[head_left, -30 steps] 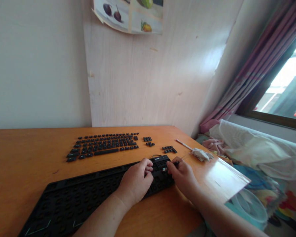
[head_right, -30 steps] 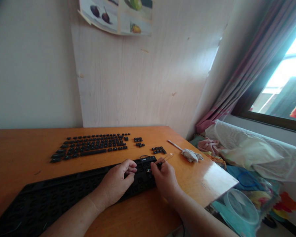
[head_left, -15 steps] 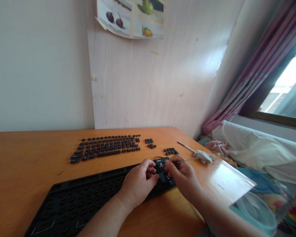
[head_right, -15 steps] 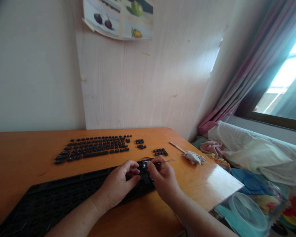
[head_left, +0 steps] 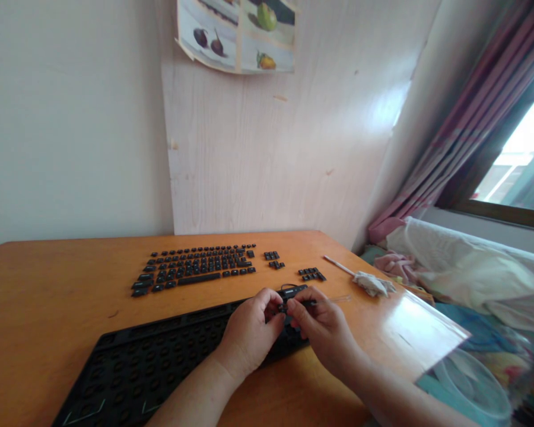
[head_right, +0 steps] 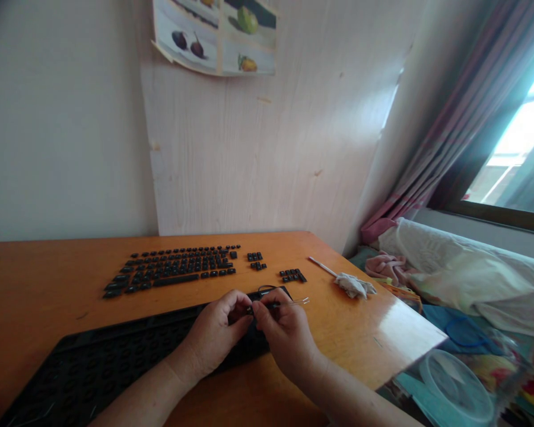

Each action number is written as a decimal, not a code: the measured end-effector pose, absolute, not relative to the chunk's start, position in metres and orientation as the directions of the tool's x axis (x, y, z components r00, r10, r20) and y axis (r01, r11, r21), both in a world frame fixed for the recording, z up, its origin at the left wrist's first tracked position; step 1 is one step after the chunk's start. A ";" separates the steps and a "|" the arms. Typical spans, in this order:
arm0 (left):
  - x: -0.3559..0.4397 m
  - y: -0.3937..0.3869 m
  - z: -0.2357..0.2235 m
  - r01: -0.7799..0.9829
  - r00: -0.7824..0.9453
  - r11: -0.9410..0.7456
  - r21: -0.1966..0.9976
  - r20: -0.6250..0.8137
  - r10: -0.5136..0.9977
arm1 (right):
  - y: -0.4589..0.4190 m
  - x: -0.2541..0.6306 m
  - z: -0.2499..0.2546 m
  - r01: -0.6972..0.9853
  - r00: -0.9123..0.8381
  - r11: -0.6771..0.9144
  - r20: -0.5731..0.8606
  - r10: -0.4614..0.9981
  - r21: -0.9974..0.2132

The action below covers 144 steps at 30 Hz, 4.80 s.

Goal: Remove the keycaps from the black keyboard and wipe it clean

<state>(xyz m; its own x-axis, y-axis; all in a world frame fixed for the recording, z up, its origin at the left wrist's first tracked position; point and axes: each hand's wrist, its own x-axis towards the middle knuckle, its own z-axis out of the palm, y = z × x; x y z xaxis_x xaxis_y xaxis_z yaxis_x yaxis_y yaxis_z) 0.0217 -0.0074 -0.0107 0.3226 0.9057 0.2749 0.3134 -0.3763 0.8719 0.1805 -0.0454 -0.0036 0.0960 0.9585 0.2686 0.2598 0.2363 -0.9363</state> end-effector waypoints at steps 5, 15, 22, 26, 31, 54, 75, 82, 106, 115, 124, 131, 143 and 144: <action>0.022 -0.004 -0.015 0.285 0.348 -0.382 0.879 0.277 0.896 | -0.044 0.178 -0.006 0.177 0.091 0.232 0.251 0.964 -0.956; 0.022 -0.002 -0.014 0.213 0.332 -0.298 0.931 0.218 0.918 | -0.042 0.191 0.007 0.495 0.119 0.493 0.619 0.777 -0.715; 0.023 0.000 -0.015 0.167 0.336 -0.293 0.942 0.225 0.915 | -0.042 0.198 0.015 0.673 -0.138 0.458 0.509 0.849 -0.581; 0.023 -0.001 -0.012 0.157 0.352 -0.304 0.940 0.234 0.906 | -0.039 0.196 0.016 0.695 -0.231 0.465 0.442 0.867 -0.548; 0.022 -0.002 -0.009 0.155 0.382 -0.315 0.936 0.238 0.893 | -0.037 0.196 0.014 0.689 -0.263 0.480 0.430 0.864 -0.543; 0.018 -0.002 -0.012 0.174 0.386 -0.259 0.950 0.176 0.905 | 0.010 0.273 0.010 0.792 -0.044 0.282 0.410 0.911 -0.542; 0.016 -0.005 -0.004 0.252 0.383 -0.207 0.945 0.099 0.919 | 0.047 0.307 -0.036 0.898 -0.056 0.167 0.272 0.961 -0.406; 0.016 -0.006 -0.003 0.251 0.388 -0.197 0.948 0.088 0.917 | 0.047 0.307 -0.035 0.901 -0.058 0.159 0.253 0.966 -0.403; 0.015 -0.004 -0.008 0.262 0.376 -0.236 0.936 0.126 0.918 | 0.041 0.300 -0.027 0.867 0.000 0.170 0.341 0.940 -0.469; 0.016 -0.005 -0.005 0.246 0.385 -0.241 0.939 0.133 0.913 | 0.013 0.293 0.017 0.799 0.106 0.233 0.512 0.852 -0.554; 0.015 -0.003 -0.008 0.276 0.386 -0.282 0.919 0.163 0.908 | -0.020 0.268 0.027 0.193 0.119 0.097 0.121 0.985 -0.976; 0.016 -0.001 -0.011 0.259 0.374 -0.290 0.921 0.181 0.910 | -0.033 0.259 0.027 0.192 0.030 0.073 0.080 0.996 -0.979; 0.017 -0.002 -0.011 0.277 0.370 -0.325 0.904 0.212 0.905 | -0.027 0.244 0.005 0.610 0.086 0.075 0.160 0.983 -0.789; 0.017 -0.002 -0.011 0.278 0.368 -0.334 0.901 0.221 0.903 | -0.027 0.243 0.005 0.624 0.082 0.075 0.161 0.984 -0.778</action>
<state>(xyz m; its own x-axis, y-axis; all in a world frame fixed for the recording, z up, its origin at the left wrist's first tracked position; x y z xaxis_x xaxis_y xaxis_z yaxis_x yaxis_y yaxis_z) 0.0174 -0.0019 -0.0112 0.3683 0.9030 0.2215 0.2779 -0.3342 0.9006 0.2434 -0.0268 0.0046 0.0821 0.9835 0.1609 0.6236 0.0752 -0.7781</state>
